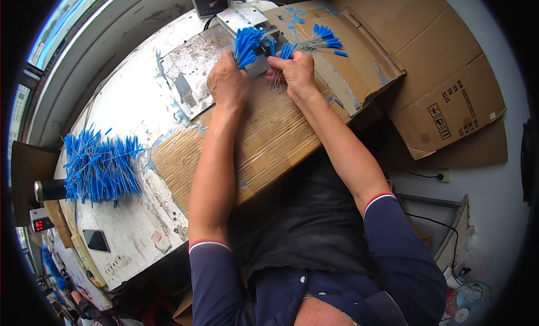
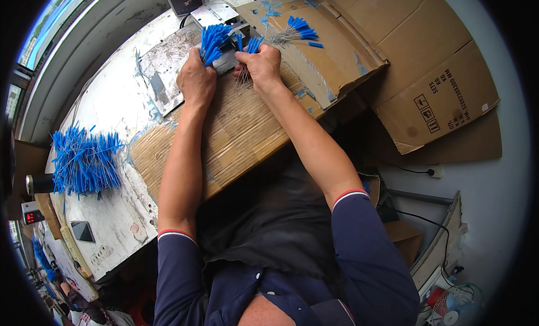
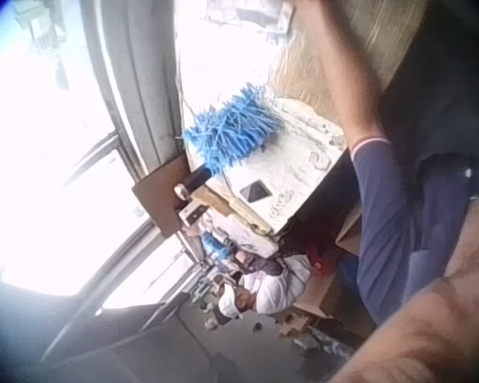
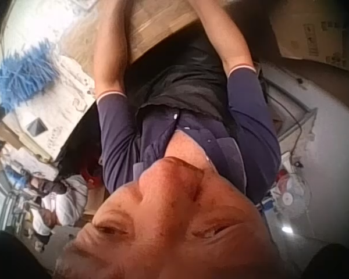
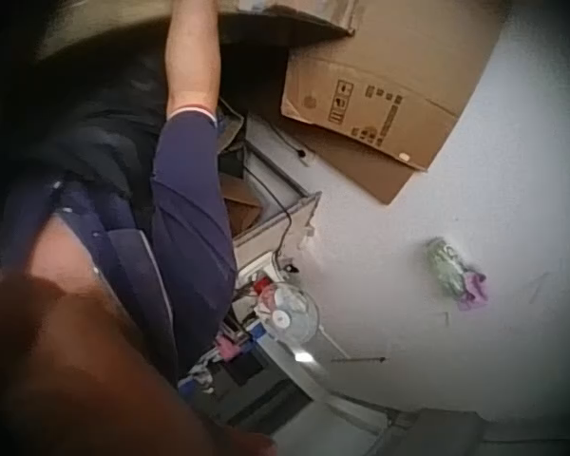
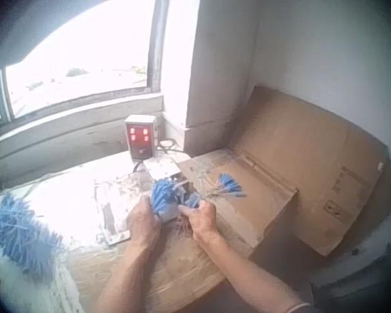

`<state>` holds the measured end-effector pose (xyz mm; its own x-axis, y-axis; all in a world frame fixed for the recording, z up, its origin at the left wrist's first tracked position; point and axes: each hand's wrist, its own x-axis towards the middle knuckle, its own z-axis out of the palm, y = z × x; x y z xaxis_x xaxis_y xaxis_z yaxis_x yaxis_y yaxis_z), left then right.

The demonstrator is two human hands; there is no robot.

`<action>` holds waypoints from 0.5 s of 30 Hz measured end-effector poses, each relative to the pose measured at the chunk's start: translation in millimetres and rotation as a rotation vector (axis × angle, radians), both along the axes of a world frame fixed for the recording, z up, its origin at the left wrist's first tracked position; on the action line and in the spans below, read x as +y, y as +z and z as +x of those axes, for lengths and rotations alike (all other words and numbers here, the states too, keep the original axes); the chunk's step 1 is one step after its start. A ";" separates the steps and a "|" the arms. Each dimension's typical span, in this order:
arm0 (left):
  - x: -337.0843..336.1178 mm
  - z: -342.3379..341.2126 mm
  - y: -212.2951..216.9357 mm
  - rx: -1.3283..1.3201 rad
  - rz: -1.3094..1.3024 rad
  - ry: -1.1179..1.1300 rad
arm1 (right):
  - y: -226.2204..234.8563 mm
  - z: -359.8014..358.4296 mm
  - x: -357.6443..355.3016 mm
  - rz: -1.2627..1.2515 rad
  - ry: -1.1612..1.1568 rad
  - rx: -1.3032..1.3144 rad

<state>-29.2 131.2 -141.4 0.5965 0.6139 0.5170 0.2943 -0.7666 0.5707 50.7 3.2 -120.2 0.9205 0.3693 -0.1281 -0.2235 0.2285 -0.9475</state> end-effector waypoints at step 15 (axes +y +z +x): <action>-2.3 -0.6 1.2 -0.013 0.057 0.055 | 1.0 0.3 -7.2 -0.145 0.101 -0.076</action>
<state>-29.8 128.9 -140.1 0.5553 0.6151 0.5597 0.3298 -0.7807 0.5308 51.0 -4.1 -119.2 0.8886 0.4431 -0.1185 -0.1654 0.0685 -0.9838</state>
